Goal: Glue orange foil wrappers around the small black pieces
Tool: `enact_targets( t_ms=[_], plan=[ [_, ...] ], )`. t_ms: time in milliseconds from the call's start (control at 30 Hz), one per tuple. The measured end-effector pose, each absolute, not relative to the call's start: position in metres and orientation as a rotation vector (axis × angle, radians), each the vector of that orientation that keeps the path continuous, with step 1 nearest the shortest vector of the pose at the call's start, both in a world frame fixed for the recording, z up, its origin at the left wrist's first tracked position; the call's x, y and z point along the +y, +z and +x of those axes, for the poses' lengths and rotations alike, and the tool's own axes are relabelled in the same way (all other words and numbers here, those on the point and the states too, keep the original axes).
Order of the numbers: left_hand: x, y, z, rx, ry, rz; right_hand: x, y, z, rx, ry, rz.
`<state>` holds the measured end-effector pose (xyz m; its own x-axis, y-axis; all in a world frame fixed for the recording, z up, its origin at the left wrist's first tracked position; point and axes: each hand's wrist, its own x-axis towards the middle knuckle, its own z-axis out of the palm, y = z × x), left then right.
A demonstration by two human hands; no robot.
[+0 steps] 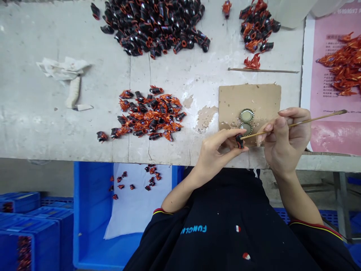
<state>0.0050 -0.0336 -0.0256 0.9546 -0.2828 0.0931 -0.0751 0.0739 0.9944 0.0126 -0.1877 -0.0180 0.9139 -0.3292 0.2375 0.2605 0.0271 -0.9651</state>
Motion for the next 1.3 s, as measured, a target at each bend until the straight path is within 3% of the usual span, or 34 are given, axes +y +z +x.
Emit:
enact_targets(
  t_ms=[1300],
  plan=[
    [-0.033, -0.023, 0.006, -0.295, -0.121, 1.485, -0.187, -0.009, 0.007, 0.030, -0.354, -1.536]
  ],
)
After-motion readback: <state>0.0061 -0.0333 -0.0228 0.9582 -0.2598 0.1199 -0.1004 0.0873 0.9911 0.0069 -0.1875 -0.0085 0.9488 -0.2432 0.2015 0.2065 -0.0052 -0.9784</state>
